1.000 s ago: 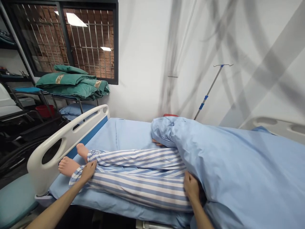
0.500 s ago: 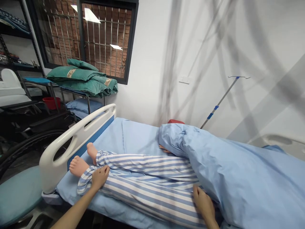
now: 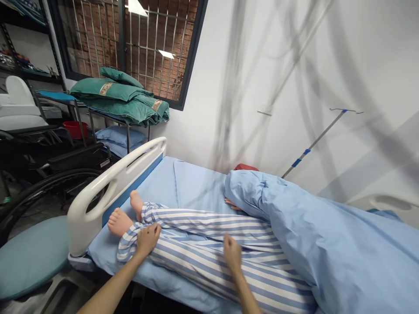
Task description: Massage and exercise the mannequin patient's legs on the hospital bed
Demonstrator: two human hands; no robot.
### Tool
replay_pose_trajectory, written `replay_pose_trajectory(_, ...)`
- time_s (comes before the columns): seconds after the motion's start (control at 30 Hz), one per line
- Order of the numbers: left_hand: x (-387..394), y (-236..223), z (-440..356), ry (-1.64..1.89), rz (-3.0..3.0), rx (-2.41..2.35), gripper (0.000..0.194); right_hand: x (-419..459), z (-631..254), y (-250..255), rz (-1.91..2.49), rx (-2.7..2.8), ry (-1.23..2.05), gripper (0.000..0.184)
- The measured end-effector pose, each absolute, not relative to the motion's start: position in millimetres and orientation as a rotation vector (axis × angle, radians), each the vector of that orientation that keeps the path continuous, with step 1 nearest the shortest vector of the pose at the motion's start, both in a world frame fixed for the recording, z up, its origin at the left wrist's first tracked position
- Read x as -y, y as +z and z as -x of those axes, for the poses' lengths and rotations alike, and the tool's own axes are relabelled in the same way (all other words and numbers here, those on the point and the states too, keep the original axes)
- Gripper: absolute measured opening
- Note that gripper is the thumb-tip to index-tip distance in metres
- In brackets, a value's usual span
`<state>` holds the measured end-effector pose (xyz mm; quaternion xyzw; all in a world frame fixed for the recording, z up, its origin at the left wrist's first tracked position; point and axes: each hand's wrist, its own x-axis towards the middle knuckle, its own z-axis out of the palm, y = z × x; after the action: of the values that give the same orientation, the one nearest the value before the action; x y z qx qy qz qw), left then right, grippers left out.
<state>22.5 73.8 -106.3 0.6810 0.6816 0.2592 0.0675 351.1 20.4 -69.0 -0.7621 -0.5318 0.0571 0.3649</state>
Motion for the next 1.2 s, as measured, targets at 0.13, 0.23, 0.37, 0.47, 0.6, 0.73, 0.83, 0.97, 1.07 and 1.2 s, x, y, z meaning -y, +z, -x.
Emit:
replay_pose_trajectory(0.13, -75, -98, -16, 0.737, -1.963, -2.012, 0.039, -60, -198, -64, 1.575, 1.399, 0.361, 0.047)
replay_pose_trajectory(0.23, -78, -95, -6, 0.747, -1.869, -1.902, 0.04, -74, -109, -60, 1.406, 1.446, 0.502, 0.045)
replay_pose_trajectory(0.37, -86, -100, 8, 0.868, -1.726, -1.708, 0.035, -78, -56, -72, 1.39, 1.315, 0.544, 0.041)
replay_pose_trajectory(0.47, -91, -108, 12, 1.05, -1.585, -1.646, 0.037, -77, -52, -90, 1.444, 1.233, 0.532, 0.04)
replay_pose_trajectory(0.6, -95, -110, 14, 1.189, -1.452, -1.542, 0.037, -76, -55, -100, 1.499, 1.293, 0.511, 0.04)
replay_pose_trajectory(0.73, -101, -96, 11, 1.238, -1.409, -1.418, 0.033, -79, -55, -96, 1.497, 1.233, 0.555, 0.044)
replay_pose_trajectory(0.83, -105, -83, 3, 1.327, -1.297, -1.347, 0.031, -84, -57, -95, 1.439, 1.136, 0.619, 0.046)
replay_pose_trajectory(0.97, -101, -82, -10, 1.354, -1.265, -1.361, 0.033, -89, -64, -99, 1.369, 1.016, 0.725, 0.046)
replay_pose_trajectory(1.07, -93, -96, -14, 1.236, -1.445, -1.578, 0.034, -92, -69, -102, 1.354, 0.941, 0.749, 0.044)
replay_pose_trajectory(1.2, -90, -114, -14, 0.997, -1.696, -1.806, 0.032, -93, -72, -99, 1.34, 0.932, 0.731, 0.044)
